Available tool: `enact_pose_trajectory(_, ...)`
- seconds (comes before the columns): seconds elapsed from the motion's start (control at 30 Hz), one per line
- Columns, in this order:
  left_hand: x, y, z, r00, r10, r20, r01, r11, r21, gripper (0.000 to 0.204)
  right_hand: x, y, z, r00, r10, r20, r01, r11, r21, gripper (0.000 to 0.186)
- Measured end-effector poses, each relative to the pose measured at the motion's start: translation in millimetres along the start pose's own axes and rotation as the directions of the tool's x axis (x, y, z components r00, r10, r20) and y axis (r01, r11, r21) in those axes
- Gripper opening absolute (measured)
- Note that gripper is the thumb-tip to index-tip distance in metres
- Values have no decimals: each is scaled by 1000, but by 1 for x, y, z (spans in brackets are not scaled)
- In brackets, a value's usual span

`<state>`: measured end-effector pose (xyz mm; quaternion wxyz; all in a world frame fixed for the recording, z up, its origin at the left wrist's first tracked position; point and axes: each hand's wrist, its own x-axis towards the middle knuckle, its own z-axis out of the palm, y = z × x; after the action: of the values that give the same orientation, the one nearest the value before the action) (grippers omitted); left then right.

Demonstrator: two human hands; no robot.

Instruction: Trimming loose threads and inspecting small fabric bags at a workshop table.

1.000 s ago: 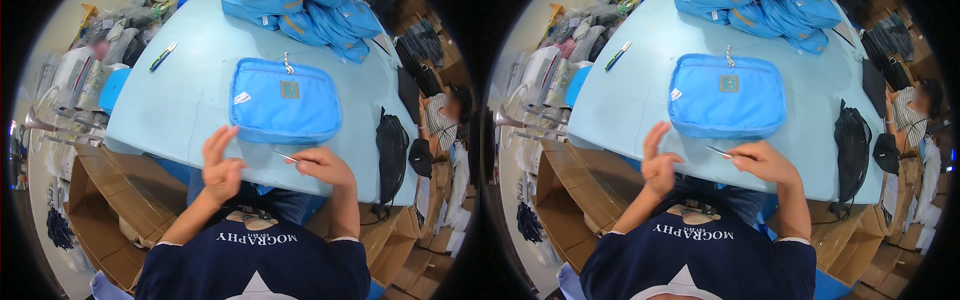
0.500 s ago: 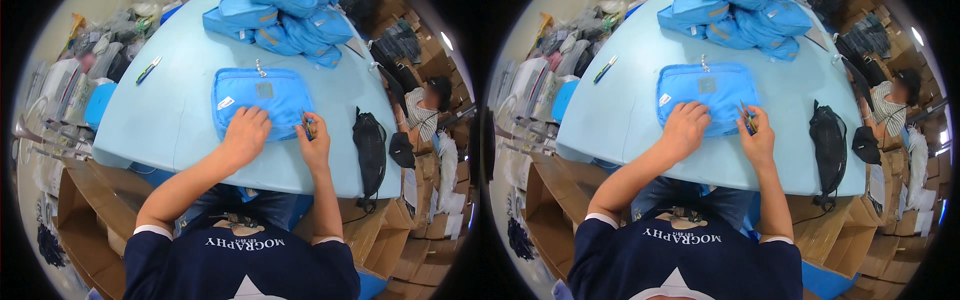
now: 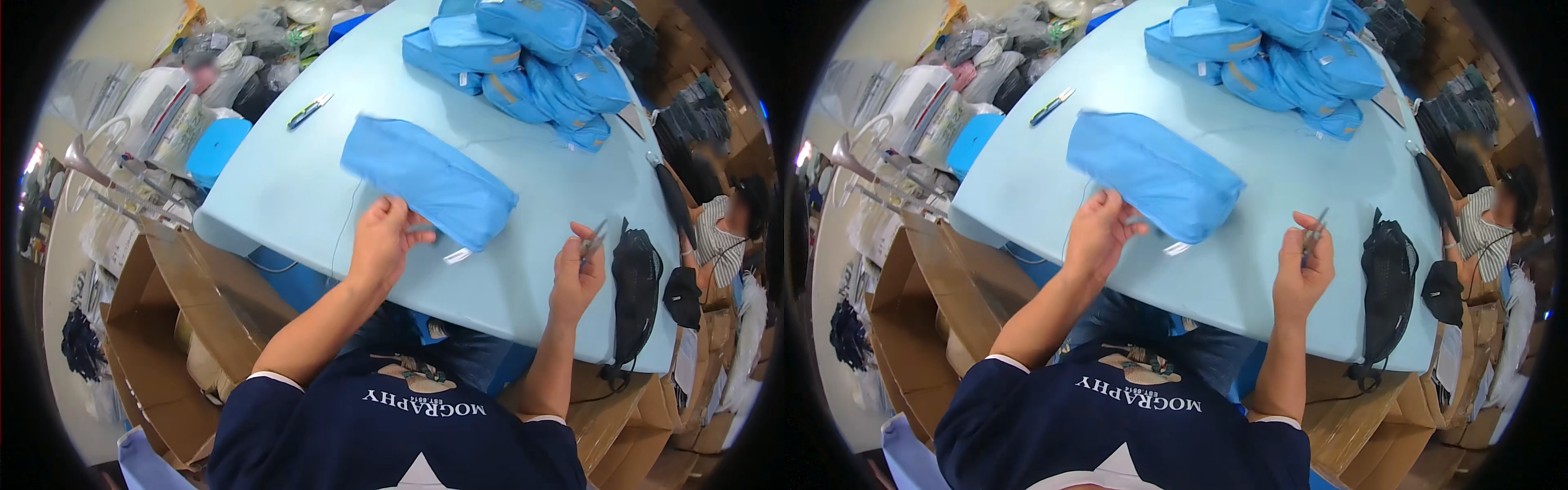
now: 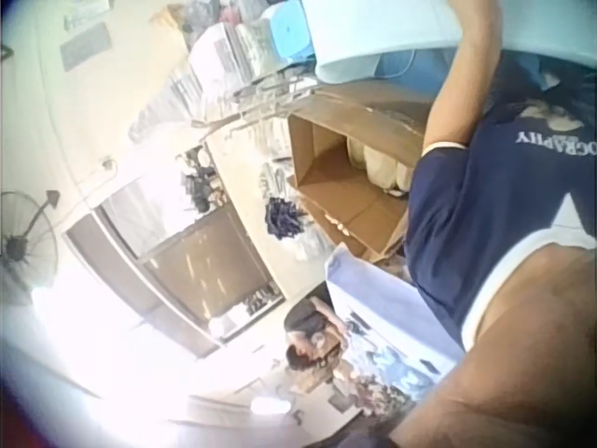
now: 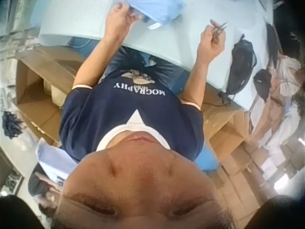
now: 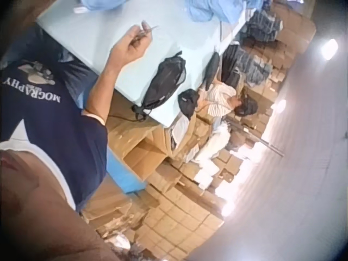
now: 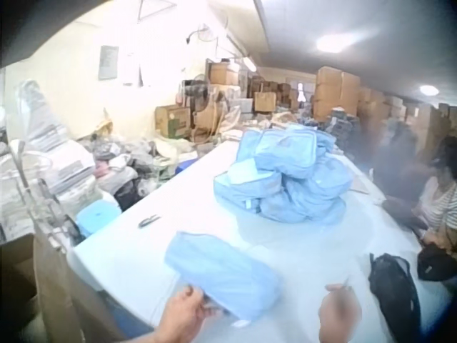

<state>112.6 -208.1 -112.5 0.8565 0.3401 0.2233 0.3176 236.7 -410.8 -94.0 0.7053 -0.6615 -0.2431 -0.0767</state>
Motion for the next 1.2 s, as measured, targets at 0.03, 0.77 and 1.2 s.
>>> enact_pose_trajectory(0.03, -8, -5, -12, 993, -115, 21, 113, 989, 96, 18, -3, 2, 6, 999, 18, 40, -16, 999, -50, 15)
enact_pose_trajectory(0.77, -20, 31, -23, 609, 137, 781, -773, -114, 624, 13, -58, -29, 17, 813, 25, 582, 169, 946, -276, 44)
enact_pose_trajectory(1.2, 28, 53, -22, 735, -193, 650, -591, 289, 754, 9, -40, -51, 61, 719, 30, 694, 504, 665, -551, 32)
